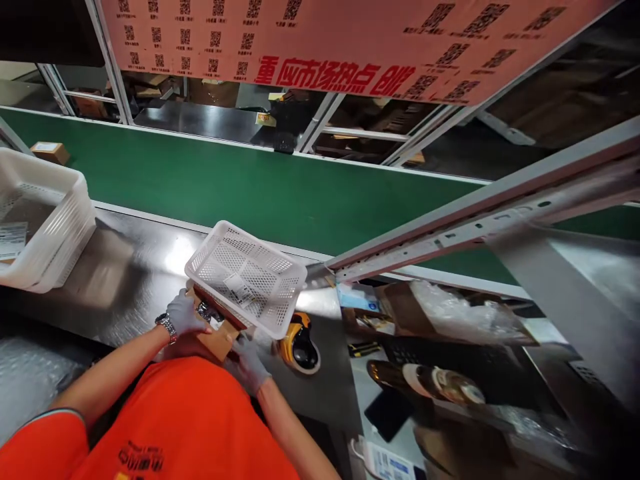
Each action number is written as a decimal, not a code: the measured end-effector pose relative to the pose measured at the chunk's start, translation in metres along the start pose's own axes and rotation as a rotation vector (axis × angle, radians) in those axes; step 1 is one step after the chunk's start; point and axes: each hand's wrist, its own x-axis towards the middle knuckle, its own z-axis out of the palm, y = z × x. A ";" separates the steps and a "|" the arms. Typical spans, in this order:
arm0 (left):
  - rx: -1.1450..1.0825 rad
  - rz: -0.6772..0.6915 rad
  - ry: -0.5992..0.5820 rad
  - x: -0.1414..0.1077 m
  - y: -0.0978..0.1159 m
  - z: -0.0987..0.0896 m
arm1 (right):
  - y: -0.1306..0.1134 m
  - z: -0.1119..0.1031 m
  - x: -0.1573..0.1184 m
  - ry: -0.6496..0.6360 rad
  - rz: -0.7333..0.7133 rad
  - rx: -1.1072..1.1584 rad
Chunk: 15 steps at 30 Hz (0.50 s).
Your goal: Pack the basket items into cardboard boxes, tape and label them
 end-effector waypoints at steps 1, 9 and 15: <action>-0.019 -0.030 0.023 0.000 0.001 0.002 | -0.005 -0.006 -0.002 -0.039 0.042 0.057; -0.058 0.022 0.230 0.014 -0.013 0.031 | -0.022 0.000 0.010 0.033 0.154 0.190; 0.037 0.302 0.260 0.008 -0.046 0.045 | 0.017 -0.009 0.020 0.247 -0.123 -0.093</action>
